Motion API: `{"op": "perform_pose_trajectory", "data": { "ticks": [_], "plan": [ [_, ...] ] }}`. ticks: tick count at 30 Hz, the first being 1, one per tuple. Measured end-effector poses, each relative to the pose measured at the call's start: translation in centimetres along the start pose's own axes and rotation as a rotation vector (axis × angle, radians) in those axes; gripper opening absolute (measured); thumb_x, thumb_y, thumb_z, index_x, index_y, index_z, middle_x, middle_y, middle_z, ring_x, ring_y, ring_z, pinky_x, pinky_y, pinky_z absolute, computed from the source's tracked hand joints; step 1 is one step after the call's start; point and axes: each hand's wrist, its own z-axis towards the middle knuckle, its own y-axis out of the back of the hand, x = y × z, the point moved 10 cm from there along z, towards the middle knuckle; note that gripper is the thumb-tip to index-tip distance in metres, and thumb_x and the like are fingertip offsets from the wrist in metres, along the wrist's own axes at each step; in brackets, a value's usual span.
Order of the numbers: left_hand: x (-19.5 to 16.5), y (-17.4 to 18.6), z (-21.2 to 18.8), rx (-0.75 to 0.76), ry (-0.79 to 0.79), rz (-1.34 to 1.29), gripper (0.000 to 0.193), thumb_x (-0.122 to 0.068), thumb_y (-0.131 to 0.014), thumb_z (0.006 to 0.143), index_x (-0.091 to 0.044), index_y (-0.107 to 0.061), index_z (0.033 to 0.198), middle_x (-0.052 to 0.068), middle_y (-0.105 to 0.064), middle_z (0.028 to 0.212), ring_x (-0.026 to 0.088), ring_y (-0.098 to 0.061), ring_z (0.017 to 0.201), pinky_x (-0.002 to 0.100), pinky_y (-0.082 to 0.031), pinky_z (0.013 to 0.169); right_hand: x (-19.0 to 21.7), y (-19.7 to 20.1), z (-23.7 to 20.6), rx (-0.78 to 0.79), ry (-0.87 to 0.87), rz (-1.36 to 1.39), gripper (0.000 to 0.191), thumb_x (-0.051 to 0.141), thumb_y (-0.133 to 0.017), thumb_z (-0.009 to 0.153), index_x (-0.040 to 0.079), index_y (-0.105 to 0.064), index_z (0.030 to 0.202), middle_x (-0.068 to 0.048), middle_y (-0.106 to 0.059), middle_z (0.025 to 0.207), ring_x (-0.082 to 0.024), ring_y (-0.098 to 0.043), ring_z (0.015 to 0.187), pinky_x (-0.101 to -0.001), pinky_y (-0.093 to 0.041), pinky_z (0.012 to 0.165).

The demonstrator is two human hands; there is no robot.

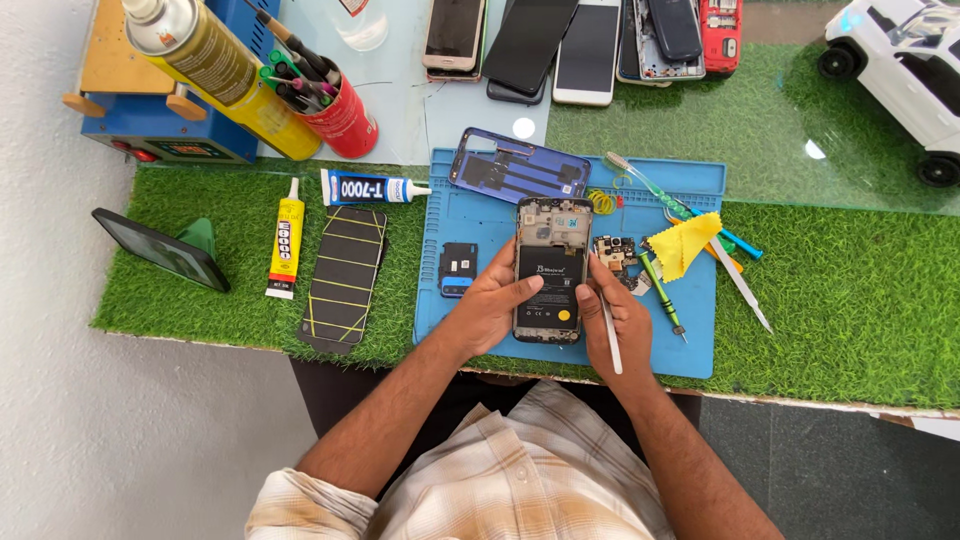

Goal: The person unscrews the back of a smartphone with a screwdriver, pries the back cover off with a metal pry tool, disconnects internal components, wipes the battery area with a cloth, then presses the back cover back onto the phone. The phone lies on a blue repair mat with other phones and tools around it.

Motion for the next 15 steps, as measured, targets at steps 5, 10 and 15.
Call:
{"op": "perform_pose_trajectory", "data": {
  "ticks": [5, 10, 15],
  "plan": [
    [0.7, 0.2, 0.2, 0.039, -0.006, -0.215, 0.065, -0.002, -0.06, 0.104, -0.008, -0.033, 0.162, 0.015, -0.06, 0.142, 0.027, -0.063, 0.126, 0.044, -0.057, 0.105, 1.0, 0.3, 0.6, 0.005, -0.045, -0.102, 0.041, 0.014, -0.068, 0.101, 0.003, -0.065, 0.14, -0.008, -0.075, 0.093, -0.008, -0.063, 0.078, -0.0241, -0.053, 0.067],
    [-0.7, -0.5, 0.3, 0.053, -0.035, -0.238, 0.062, -0.009, -0.06, 0.102, -0.012, -0.036, 0.158, 0.016, -0.06, 0.142, 0.029, -0.063, 0.126, 0.048, -0.06, 0.101, 4.8, 0.7, 1.5, -0.103, 0.084, -0.14, 0.02, 0.008, -0.077, 0.094, -0.001, -0.073, 0.112, -0.006, -0.071, 0.093, -0.008, -0.069, 0.079, -0.0237, -0.058, 0.065],
    [-0.9, -2.1, 0.1, 0.158, 0.043, -0.36, 0.082, -0.057, -0.049, 0.109, 0.002, -0.035, 0.163, 0.02, -0.054, 0.153, 0.031, -0.06, 0.136, 0.048, -0.055, 0.111, 4.1, 0.2, 2.3, -0.045, -0.033, 0.084, 0.012, 0.008, -0.074, 0.097, 0.001, -0.072, 0.107, -0.001, -0.071, 0.088, -0.005, -0.065, 0.076, -0.0221, -0.058, 0.063]
  ]
}}
